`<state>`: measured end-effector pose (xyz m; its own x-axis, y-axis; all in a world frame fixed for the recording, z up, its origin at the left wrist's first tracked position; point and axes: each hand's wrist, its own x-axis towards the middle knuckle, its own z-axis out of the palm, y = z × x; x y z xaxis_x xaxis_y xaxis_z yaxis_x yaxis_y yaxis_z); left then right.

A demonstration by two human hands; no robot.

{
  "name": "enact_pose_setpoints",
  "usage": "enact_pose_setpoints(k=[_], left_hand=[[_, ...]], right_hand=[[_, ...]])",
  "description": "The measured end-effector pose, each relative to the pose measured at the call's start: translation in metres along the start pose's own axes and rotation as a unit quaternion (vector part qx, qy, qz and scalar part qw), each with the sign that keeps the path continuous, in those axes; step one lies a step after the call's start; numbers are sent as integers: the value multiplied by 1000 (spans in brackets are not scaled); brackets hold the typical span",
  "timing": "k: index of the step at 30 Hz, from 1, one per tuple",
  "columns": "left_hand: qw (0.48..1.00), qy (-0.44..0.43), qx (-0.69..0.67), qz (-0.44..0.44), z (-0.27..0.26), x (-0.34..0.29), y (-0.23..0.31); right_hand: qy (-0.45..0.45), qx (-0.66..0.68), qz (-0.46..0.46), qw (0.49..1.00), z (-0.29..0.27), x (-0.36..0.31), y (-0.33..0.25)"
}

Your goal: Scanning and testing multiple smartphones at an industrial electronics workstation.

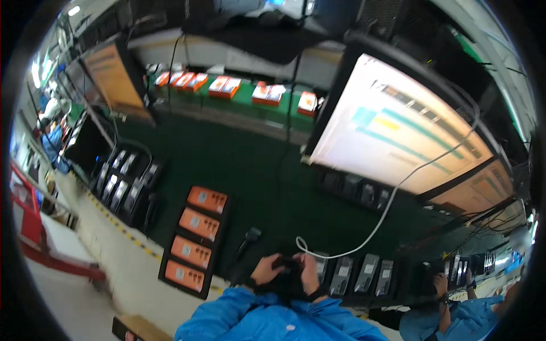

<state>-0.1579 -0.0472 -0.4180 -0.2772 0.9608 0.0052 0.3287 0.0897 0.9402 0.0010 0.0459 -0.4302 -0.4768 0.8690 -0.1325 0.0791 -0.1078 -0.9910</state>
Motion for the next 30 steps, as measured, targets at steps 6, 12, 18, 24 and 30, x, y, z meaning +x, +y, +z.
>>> enact_pose_setpoints(k=[6,12,18,24,30], left_hand=[[997,14,-81,6,1,-10,21],[998,-8,-45,-35,2,-18,24],[999,-7,-39,-17,3,-22,21],[1000,-1,-11,-13,1,-27,22],[998,2,-58,-15,9,-15,11]], right_hand=[[-19,-53,-1,998,-2,0,-46],[-71,-79,-9,994,2,-9,-71],[-124,-171,-61,975,-2,-5,-75],[-72,-279,-167,943,3,-12,-70],[-1,-324,-211,922,-4,-21,-55]])
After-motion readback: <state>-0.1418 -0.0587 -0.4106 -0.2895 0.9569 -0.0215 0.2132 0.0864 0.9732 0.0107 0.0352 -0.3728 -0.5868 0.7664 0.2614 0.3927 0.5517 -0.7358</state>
